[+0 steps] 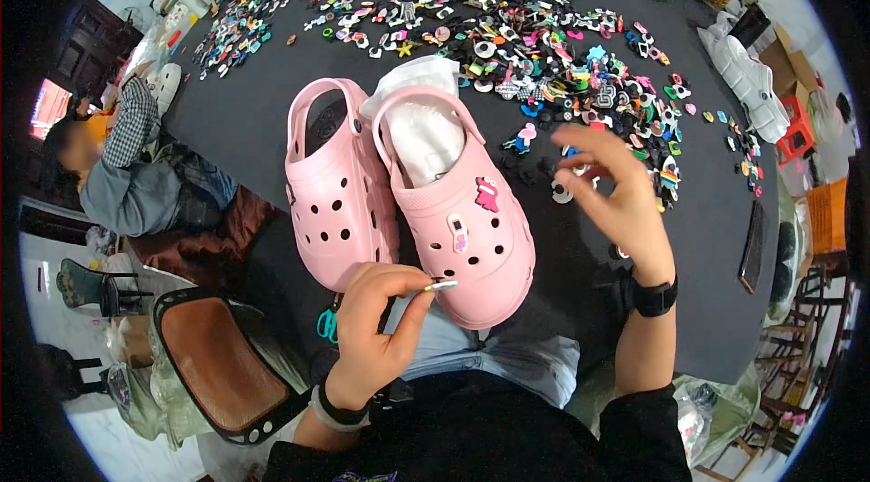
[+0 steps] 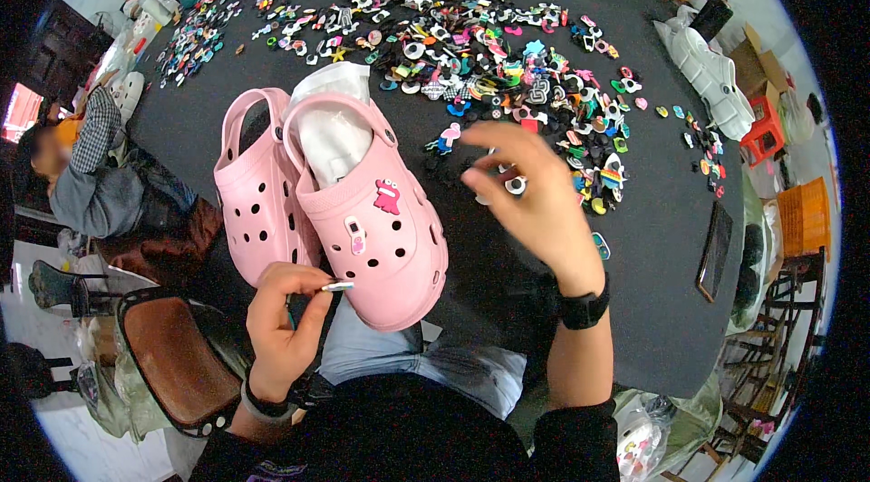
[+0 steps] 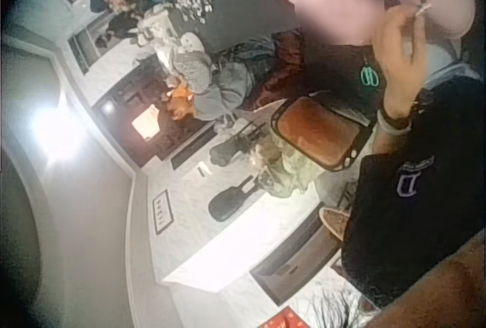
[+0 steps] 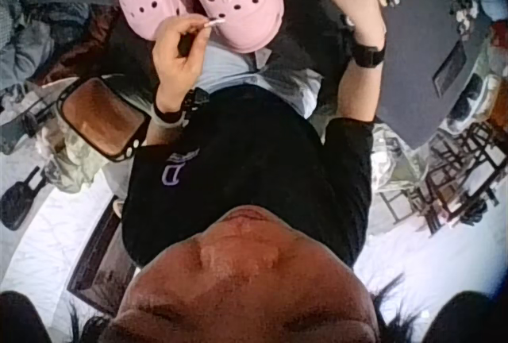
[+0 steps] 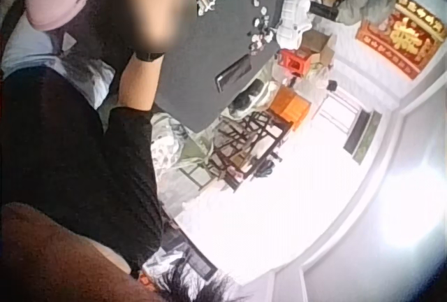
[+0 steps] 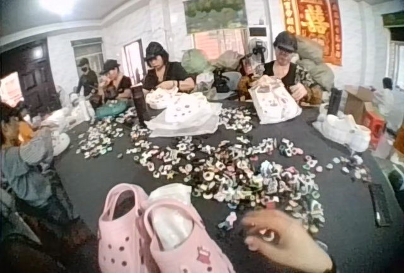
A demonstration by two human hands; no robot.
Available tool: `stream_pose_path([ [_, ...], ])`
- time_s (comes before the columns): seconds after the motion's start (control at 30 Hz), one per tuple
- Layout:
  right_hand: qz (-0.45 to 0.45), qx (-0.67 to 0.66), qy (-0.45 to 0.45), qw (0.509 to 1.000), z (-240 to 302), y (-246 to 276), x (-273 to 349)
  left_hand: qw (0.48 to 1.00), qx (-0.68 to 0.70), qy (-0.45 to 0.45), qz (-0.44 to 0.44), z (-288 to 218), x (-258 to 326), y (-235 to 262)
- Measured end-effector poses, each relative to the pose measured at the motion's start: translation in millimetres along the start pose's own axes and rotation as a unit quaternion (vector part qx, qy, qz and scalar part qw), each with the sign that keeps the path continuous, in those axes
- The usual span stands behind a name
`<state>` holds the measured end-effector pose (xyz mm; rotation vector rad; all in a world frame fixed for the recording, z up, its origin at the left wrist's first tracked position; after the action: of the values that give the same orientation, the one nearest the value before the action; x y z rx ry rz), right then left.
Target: The recorder is attaching decorative charms to the holes of a pink foam clog while seated at a table with other workers.
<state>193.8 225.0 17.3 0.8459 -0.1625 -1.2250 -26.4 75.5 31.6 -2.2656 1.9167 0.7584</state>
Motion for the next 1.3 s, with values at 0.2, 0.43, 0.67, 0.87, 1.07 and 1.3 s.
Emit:
stream_pose_path([
  [0.2,0.107,-0.058,0.079,0.989,42.8,-34.5,12.6,0.998,-0.008,0.049,0.027,11.5,-7.7,-7.2],
  [0.43,0.099,-0.112,0.102,0.984,56.7,-40.4,18.7,0.988,0.087,0.126,0.008,29.6,-4.7,-9.2],
  [0.67,0.074,-0.020,0.263,0.962,87.2,-46.0,31.0,0.931,0.269,0.248,0.016,49.9,0.7,-17.7],
  [0.87,0.080,-0.024,0.261,0.962,87.8,-45.7,31.0,0.895,0.333,0.295,-0.038,57.6,10.6,-21.6],
  [1.07,0.107,-0.054,0.236,0.964,82.0,-48.3,29.3,0.894,0.324,0.308,-0.036,57.9,9.2,-26.3],
  [1.3,0.183,-0.300,0.001,0.936,39.1,-59.5,21.7,0.897,0.307,0.318,0.021,59.5,-1.2,-25.7],
])
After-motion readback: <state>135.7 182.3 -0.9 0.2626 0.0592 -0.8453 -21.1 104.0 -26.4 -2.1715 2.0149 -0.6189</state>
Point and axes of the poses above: each hand's wrist, its own x-axis away from the middle knuckle, its own y-axis out of the back of the hand, z = x × y, the point moved 8 cm from there along -x, towards the middle knuckle, and after that the axes turned 15 degrees about x, right-handed, at the moved point
